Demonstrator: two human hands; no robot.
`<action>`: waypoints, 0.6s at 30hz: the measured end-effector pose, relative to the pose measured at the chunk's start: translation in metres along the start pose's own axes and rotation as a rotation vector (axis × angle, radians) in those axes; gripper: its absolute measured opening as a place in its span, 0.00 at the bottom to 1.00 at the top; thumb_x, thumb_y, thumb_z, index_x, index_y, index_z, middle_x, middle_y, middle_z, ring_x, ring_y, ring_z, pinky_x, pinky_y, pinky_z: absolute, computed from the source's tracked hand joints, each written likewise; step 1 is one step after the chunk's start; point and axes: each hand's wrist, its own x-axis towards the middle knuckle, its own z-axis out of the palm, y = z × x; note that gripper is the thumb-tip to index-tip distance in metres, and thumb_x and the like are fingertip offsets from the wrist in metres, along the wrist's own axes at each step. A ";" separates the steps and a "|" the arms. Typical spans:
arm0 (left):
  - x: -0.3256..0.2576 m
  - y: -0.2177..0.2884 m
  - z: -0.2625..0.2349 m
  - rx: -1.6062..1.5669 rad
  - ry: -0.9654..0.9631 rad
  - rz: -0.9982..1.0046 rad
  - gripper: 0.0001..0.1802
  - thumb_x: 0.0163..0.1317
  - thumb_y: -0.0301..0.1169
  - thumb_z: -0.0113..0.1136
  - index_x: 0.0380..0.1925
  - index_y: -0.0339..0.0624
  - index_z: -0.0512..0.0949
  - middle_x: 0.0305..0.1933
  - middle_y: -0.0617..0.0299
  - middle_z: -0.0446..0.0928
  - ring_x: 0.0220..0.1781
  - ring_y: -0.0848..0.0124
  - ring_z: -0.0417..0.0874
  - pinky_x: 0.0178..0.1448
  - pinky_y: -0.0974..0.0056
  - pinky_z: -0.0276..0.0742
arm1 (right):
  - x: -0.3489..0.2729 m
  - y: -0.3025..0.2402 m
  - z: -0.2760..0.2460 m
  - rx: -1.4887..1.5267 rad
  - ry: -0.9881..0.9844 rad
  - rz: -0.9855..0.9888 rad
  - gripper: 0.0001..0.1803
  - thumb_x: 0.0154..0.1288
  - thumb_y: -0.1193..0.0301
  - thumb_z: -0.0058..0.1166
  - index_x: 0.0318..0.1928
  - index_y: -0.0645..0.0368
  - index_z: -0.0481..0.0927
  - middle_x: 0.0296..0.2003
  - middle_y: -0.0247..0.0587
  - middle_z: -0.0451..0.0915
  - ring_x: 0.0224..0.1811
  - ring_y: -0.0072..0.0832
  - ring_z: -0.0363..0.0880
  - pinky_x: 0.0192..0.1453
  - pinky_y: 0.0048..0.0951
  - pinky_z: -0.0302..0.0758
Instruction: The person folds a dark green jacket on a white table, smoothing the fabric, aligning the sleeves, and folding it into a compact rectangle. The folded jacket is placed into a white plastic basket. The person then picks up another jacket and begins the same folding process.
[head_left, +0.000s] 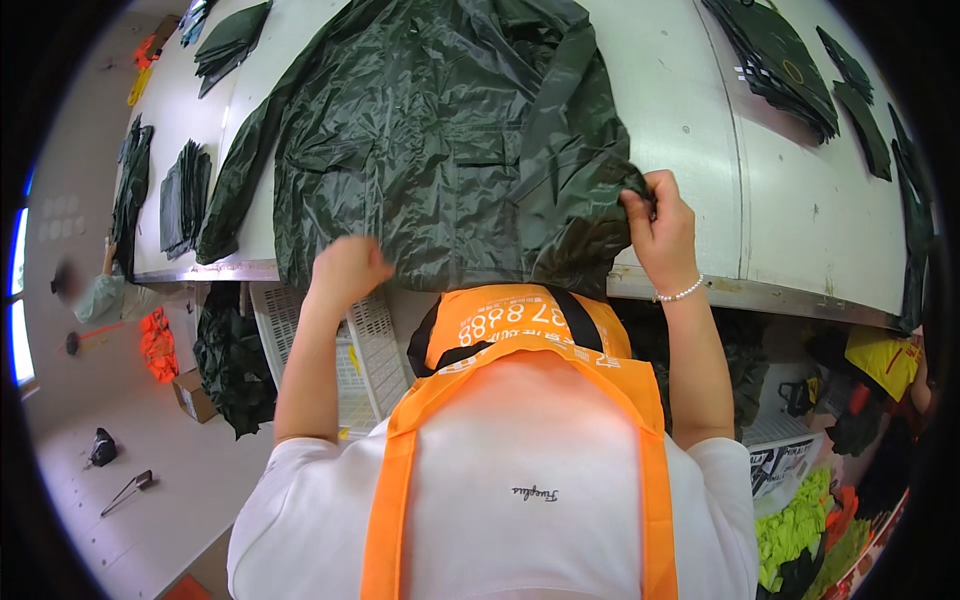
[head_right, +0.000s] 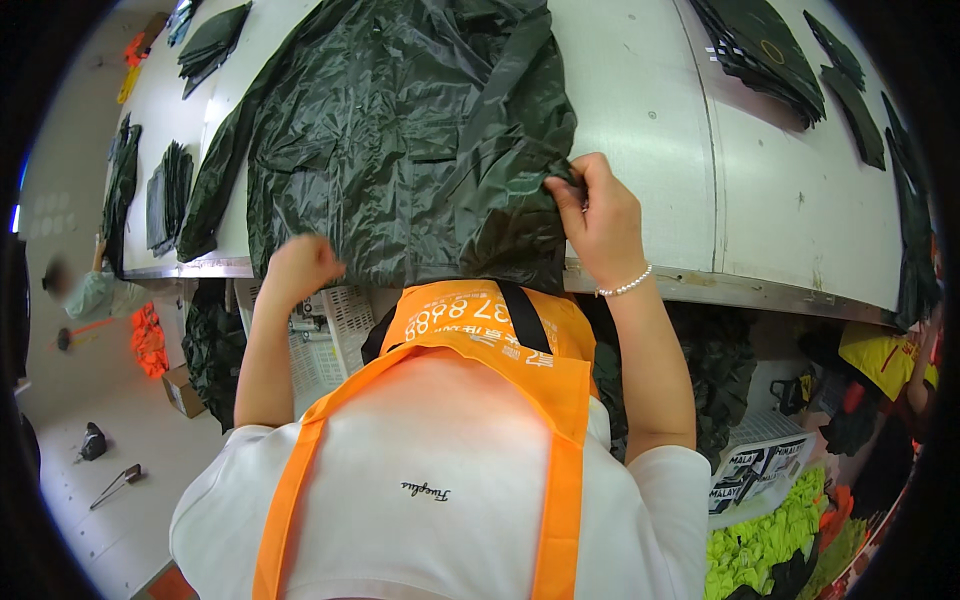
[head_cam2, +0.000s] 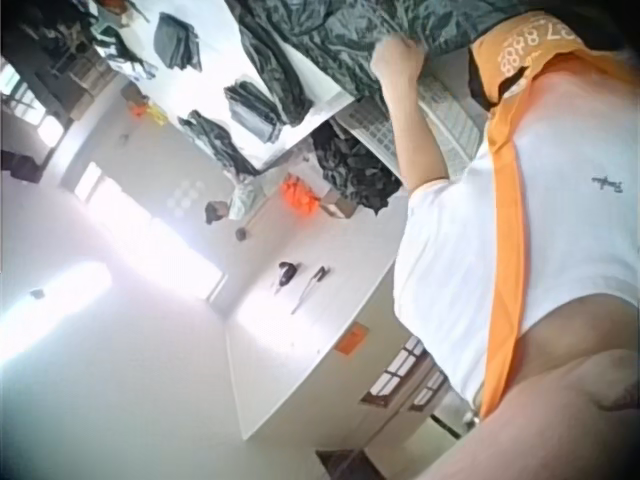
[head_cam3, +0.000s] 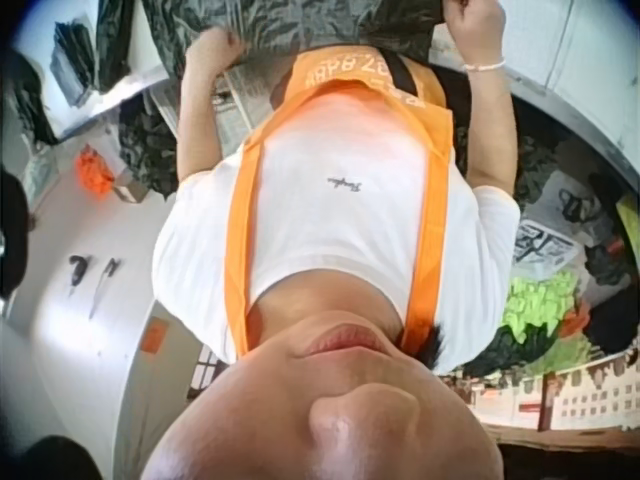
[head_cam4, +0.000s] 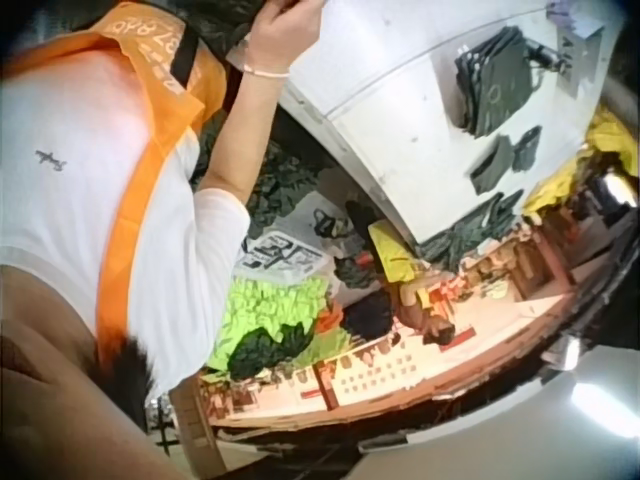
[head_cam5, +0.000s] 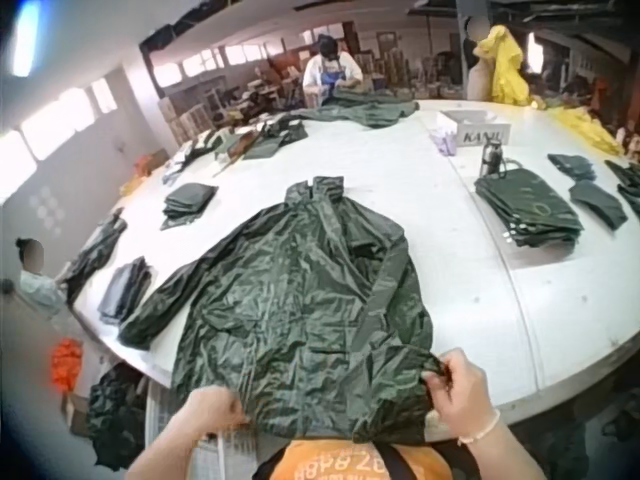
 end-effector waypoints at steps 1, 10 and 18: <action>-0.008 -0.013 0.011 0.219 -0.112 -0.037 0.23 0.47 0.45 0.68 0.35 0.39 0.77 0.35 0.53 0.81 0.38 0.57 0.82 0.41 0.58 0.76 | 0.001 0.002 0.001 -0.033 0.043 -0.015 0.14 0.62 0.65 0.58 0.32 0.59 0.68 0.17 0.39 0.69 0.16 0.32 0.67 0.22 0.27 0.66; 0.031 0.100 0.002 -0.984 0.090 0.774 0.50 0.43 0.28 0.71 0.68 0.48 0.56 0.64 0.52 0.66 0.67 0.63 0.65 0.70 0.59 0.58 | 0.011 -0.005 0.014 0.138 0.023 -0.030 0.16 0.68 0.60 0.51 0.32 0.59 0.67 0.16 0.37 0.66 0.17 0.24 0.63 0.22 0.24 0.63; 0.052 0.147 -0.025 -1.548 -0.402 0.717 0.24 0.57 0.33 0.61 0.51 0.31 0.73 0.45 0.59 0.78 0.47 0.76 0.77 0.53 0.72 0.71 | 0.012 -0.010 -0.004 0.151 -0.093 -0.014 0.10 0.68 0.65 0.51 0.41 0.59 0.72 0.23 0.37 0.72 0.22 0.22 0.66 0.27 0.21 0.66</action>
